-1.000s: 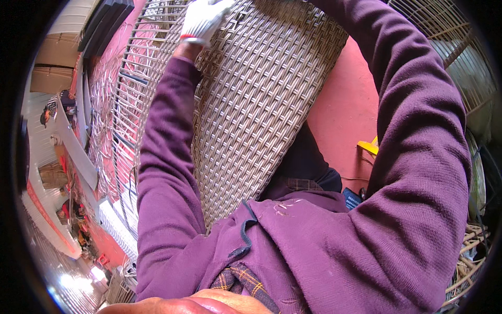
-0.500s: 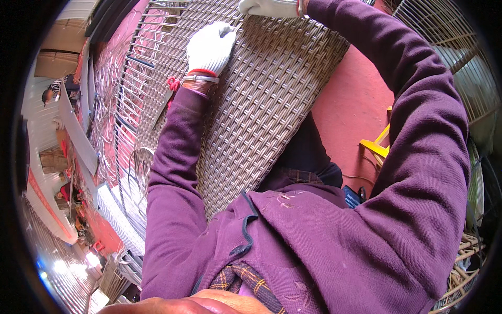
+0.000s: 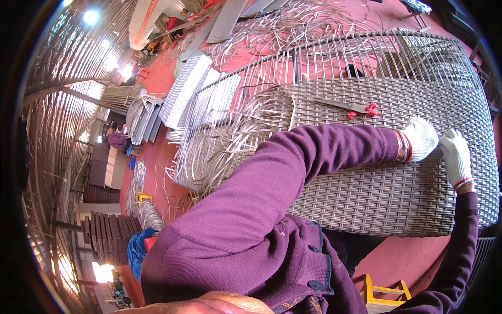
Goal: The person weaves a large flat basket using thin strips of material, interlacing them by hand. They use shears to trim excess strands and adjust the weave as they progress across the surface.
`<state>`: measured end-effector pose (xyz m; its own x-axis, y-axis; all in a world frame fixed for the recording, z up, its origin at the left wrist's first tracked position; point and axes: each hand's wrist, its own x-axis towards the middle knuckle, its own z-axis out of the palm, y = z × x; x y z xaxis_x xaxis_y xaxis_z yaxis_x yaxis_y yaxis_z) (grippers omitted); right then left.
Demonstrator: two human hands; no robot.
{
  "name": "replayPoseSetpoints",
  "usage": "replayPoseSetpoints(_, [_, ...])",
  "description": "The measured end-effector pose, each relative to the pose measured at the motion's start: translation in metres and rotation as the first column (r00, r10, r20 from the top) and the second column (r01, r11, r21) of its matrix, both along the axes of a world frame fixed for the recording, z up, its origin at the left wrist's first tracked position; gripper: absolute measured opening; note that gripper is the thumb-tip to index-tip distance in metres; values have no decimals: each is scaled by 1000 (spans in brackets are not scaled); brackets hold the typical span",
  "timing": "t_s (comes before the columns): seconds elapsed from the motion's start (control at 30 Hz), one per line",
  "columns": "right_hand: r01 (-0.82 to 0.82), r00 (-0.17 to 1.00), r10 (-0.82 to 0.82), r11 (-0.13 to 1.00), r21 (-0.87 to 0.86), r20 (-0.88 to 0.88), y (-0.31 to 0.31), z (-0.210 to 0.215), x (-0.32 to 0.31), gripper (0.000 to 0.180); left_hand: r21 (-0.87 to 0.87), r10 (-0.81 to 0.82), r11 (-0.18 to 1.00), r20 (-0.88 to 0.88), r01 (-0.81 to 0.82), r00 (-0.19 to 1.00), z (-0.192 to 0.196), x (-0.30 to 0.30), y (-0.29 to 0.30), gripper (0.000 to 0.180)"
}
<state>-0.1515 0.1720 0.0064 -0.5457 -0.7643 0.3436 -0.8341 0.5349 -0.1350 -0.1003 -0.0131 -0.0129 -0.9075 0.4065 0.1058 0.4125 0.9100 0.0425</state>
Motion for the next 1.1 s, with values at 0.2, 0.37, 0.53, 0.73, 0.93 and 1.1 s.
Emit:
replayPoseSetpoints(0.2, [10,993,-10,1000,3,121,3,-2,-8,13,14,59,998,-8,-58,998,-3,2,1,22])
replayPoseSetpoints(0.37, [57,993,-61,997,42,105,3,-18,-24,12,-60,46,997,55,-43,997,-5,-9,11,24])
replayPoseSetpoints(0.53, [29,997,-27,999,-28,68,3,-26,-24,12,-50,118,992,136,-113,984,-12,-23,24,26])
replayPoseSetpoints(0.73, [45,981,-45,999,1,188,0,-12,-20,13,72,171,979,206,-189,963,-13,-34,20,26])
replayPoseSetpoints(0.93, [59,984,-53,998,-35,171,2,-14,-13,13,122,178,972,183,-202,967,-13,-23,20,24])
replayPoseSetpoints(1.1, [65,981,-42,992,-113,189,8,-17,-11,15,96,209,969,159,-226,965,-10,-7,28,28])
